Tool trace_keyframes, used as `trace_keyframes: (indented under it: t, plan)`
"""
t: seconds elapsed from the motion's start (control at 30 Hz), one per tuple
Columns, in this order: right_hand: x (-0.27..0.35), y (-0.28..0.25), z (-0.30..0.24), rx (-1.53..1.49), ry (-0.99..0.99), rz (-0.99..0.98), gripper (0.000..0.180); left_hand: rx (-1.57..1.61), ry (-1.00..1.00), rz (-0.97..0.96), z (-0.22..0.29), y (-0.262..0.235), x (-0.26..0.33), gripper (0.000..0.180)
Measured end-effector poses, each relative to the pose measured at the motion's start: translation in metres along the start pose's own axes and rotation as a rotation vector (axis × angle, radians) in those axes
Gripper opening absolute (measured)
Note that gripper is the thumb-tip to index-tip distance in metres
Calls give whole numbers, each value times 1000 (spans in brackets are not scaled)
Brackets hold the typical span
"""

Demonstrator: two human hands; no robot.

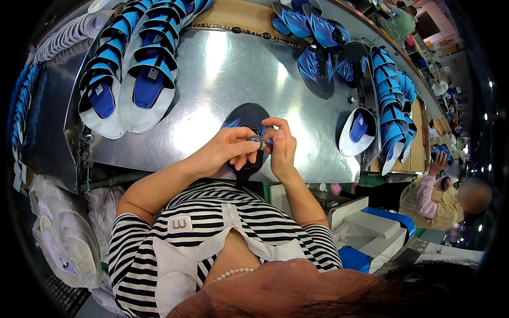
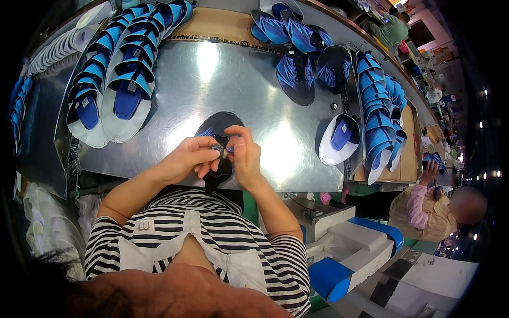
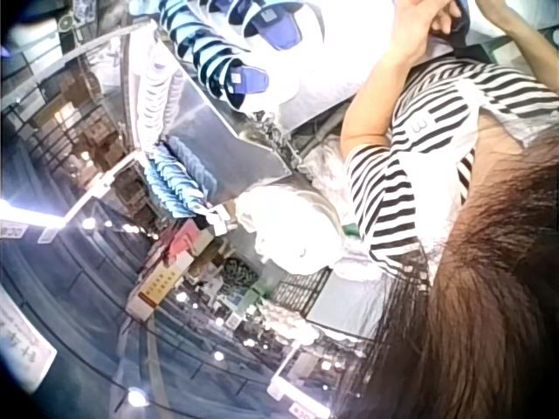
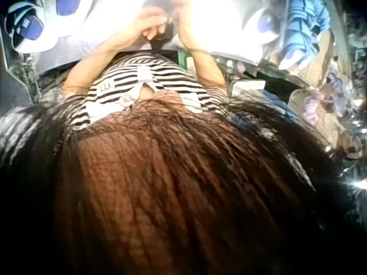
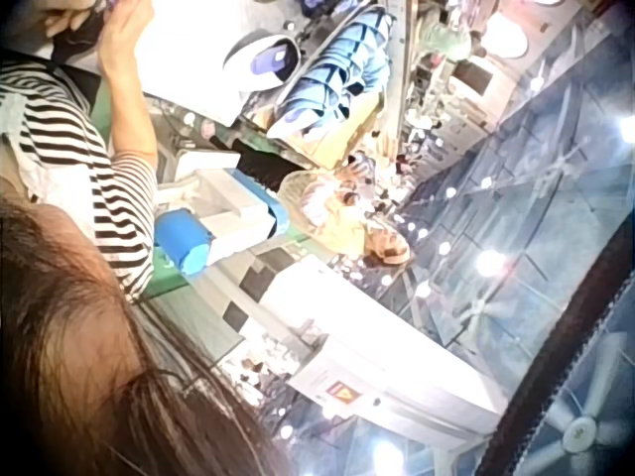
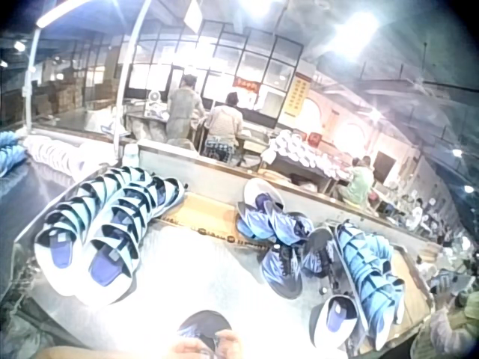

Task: The person uses a marking pen to draw precise white lines on the back of blue and black shoe uppers, then organizes the uppers into stacks and moves them on a metal worktable.

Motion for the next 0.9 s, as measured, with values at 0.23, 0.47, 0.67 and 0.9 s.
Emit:
trace_keyframes:
  t: [0.23,0.47,0.67,0.9]
  plan:
    - [0,0,0,26,15,-5,45,-25,32,-2,1,2,0,14]
    - [3,-1,-1,-43,126,29,46,-31,52,38,2,3,1,18]
    - [25,-6,-8,-47,266,-38,28,119,148,159,3,9,-5,23]
    - [44,11,4,-337,399,61,9,529,259,185,-23,-21,-49,18]
Point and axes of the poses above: each hand's wrist, its own x-axis away from the middle knuckle, its own y-axis out of the palm, z = x × y, the point moved 1 cm from there along -x, towards the middle knuckle, and after that the axes turned 7 degrees about x, right-handed, at the moved point
